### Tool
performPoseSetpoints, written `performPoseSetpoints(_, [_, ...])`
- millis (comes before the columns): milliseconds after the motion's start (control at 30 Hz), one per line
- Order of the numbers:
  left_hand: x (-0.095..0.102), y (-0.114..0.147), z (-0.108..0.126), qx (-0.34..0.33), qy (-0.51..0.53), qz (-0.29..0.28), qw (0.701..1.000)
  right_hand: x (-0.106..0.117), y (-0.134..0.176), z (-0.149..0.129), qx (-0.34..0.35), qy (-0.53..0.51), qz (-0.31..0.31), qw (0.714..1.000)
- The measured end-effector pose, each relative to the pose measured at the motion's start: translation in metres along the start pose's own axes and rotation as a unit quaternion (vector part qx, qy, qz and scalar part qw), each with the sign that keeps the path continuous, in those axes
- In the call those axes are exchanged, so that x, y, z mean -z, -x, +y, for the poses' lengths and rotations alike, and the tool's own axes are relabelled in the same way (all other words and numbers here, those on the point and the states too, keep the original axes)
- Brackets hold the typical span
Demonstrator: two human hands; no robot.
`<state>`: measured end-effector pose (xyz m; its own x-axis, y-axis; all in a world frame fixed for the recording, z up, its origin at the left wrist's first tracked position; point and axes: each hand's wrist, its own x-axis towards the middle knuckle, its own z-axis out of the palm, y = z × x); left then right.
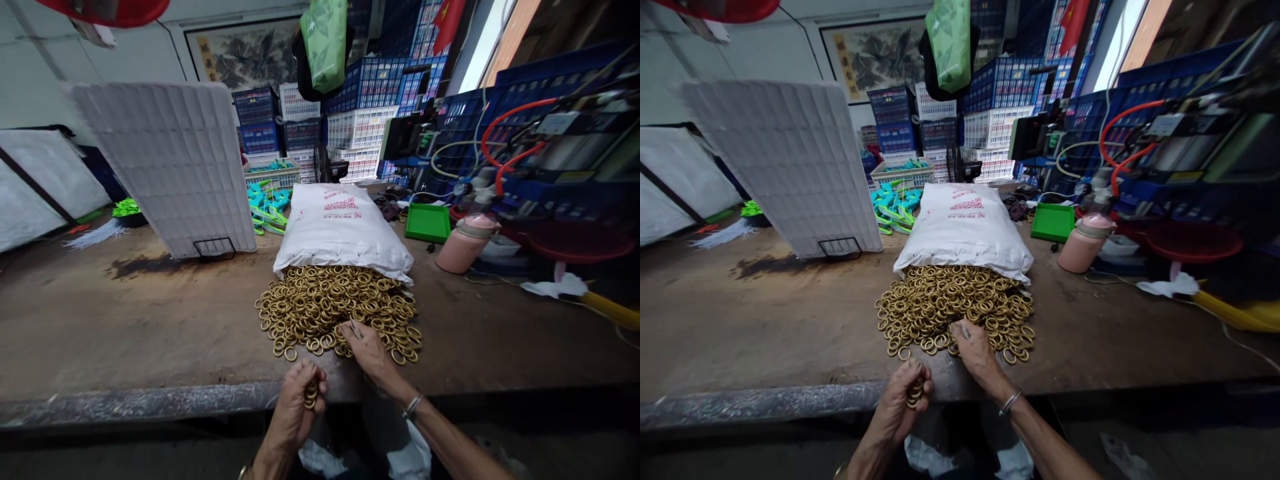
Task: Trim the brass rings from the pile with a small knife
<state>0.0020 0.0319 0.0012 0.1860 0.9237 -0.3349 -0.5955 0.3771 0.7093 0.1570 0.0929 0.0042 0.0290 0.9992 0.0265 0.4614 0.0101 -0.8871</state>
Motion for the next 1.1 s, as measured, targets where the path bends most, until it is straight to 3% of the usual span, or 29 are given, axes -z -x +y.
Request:
performPoseSetpoints(167, [-0.008, -0.005, 0.003, -0.040, -0.091, 0.028, 0.995, -0.004, 0.017, -0.016, -0.093, -0.213, -0.114, 0.966])
performPoseSetpoints(400, [-0.010, -0.007, 0.002, -0.060, -0.221, 0.006, 0.973, -0.010, 0.036, -0.021, -0.136, -0.242, -0.212, 0.937])
performPoseSetpoints(633, [-0.004, -0.002, -0.002, -0.076, -0.261, 0.021, 0.962, -0.015, 0.039, -0.022, -0.026, -0.096, -0.164, 0.981])
performPoseSetpoints(800, [-0.001, -0.002, -0.005, -0.107, -0.275, 0.026, 0.955, -0.018, 0.039, -0.017, 0.009, 0.019, -0.099, 0.995])
performPoseSetpoints(1000, [-0.009, 0.000, -0.003, -0.051, -0.206, 0.031, 0.977, -0.019, 0.037, -0.009, -0.010, -0.065, -0.117, 0.991])
performPoseSetpoints(1100, [-0.011, 0.002, -0.003, -0.083, -0.205, 0.046, 0.974, -0.020, 0.035, -0.008, -0.042, -0.122, -0.109, 0.986])
